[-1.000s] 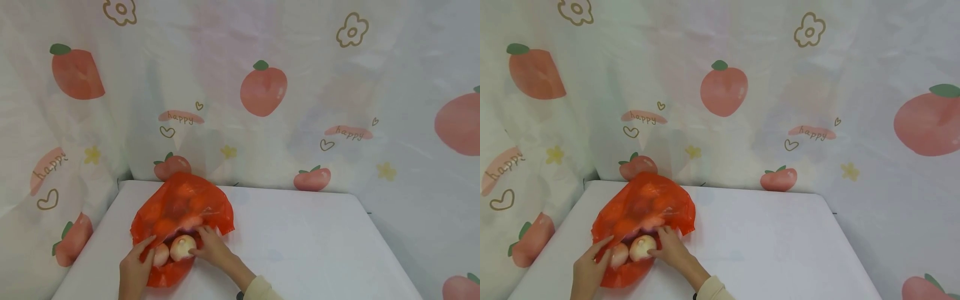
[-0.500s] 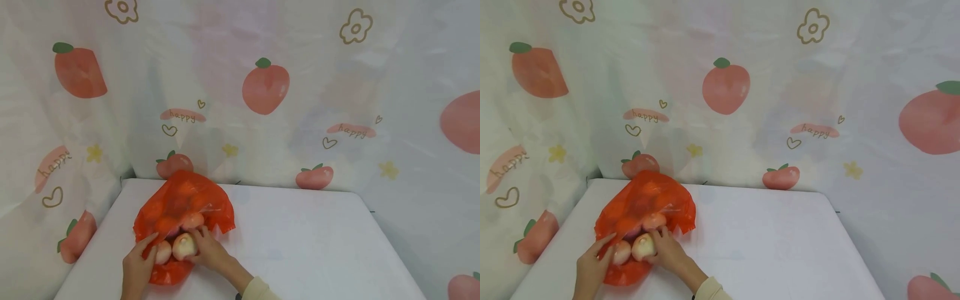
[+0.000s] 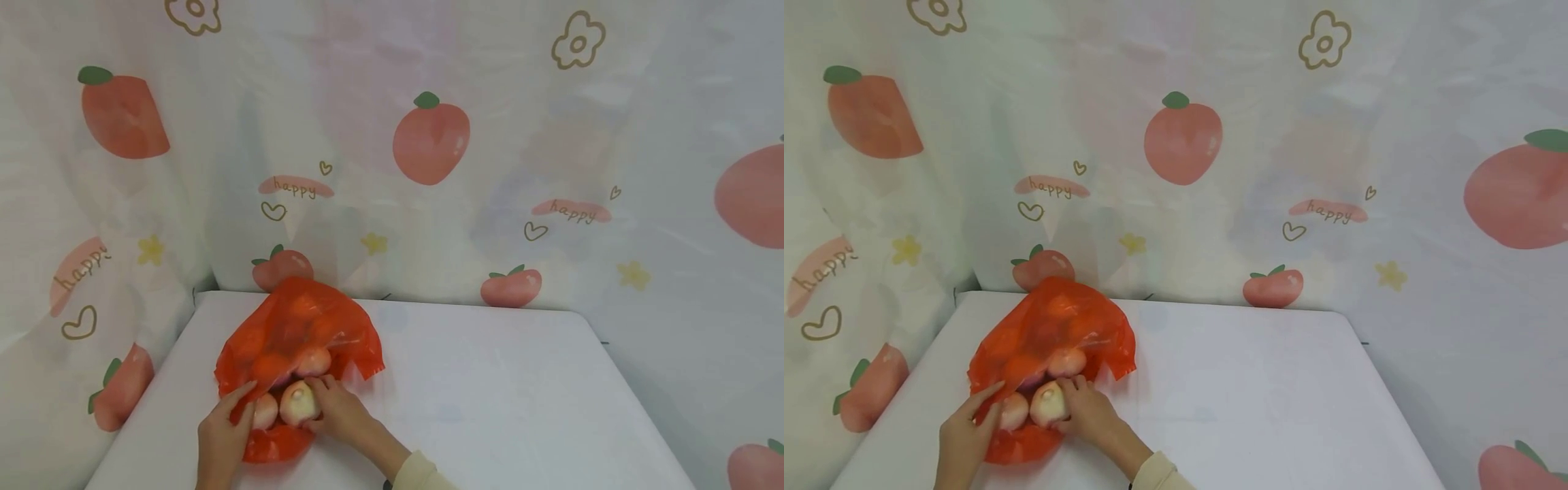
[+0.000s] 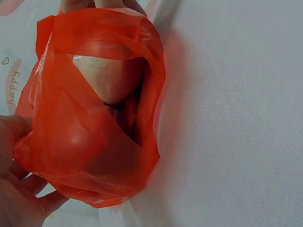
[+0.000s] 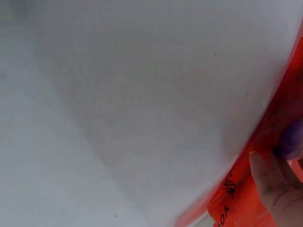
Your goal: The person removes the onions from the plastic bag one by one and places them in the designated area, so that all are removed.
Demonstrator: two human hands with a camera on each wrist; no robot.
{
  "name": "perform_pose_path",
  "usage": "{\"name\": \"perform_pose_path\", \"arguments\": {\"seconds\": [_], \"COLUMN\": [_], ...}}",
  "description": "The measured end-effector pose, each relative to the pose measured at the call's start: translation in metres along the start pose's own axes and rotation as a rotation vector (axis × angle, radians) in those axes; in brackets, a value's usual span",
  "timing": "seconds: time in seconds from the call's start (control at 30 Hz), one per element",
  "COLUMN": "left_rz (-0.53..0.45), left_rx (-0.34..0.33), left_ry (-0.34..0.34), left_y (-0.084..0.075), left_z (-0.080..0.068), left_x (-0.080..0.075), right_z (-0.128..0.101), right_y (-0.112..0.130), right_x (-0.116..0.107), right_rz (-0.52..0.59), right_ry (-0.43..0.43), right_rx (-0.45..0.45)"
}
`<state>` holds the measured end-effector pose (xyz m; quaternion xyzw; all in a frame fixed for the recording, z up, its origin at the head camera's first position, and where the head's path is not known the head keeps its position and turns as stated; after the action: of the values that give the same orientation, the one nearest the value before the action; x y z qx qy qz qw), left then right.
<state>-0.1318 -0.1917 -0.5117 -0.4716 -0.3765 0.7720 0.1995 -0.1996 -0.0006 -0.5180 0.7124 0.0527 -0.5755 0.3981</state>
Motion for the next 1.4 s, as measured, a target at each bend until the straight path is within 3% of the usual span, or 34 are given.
{"name": "perform_pose_path", "arguments": {"seconds": [0.27,0.43,0.67,0.83,1.07,1.4], "left_rz": [-0.005,-0.007,-0.010,-0.011,-0.022,-0.029], "left_rx": [-0.044,-0.034,-0.059,-0.089,-0.087,-0.096], "left_ry": [0.019,0.026,0.069,0.072,0.055,0.056], "left_y": [-0.001,-0.003,-0.002,0.000,-0.001,-0.002], "left_z": [0.000,0.000,0.001,-0.001,-0.002,-0.002], "left_x": [0.000,-0.001,-0.002,-0.001,-0.001,0.001], "right_z": [-0.005,-0.013,-0.025,-0.037,-0.054,-0.076], "right_y": [0.000,-0.001,-0.011,-0.019,-0.039,-0.080], "right_x": [-0.007,-0.015,-0.028,-0.037,-0.045,-0.048], "right_rz": [0.046,0.048,0.210,0.222,0.272,0.317], "right_ry": [-0.037,-0.068,-0.075,-0.110,-0.165,-0.157], "right_rx": [0.039,0.048,0.076,0.091,0.055,0.152]}}
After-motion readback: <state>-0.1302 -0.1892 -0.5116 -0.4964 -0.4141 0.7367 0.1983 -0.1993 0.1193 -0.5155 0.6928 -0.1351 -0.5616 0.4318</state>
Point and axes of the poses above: each hand's wrist, its own z-axis towards the middle knuckle, its own x-axis out of the palm, y = z × x, the point moved 1 cm from there along z, towards the middle knuckle, and after that the axes turned 2 degrees about y, right-handed, at the moved point
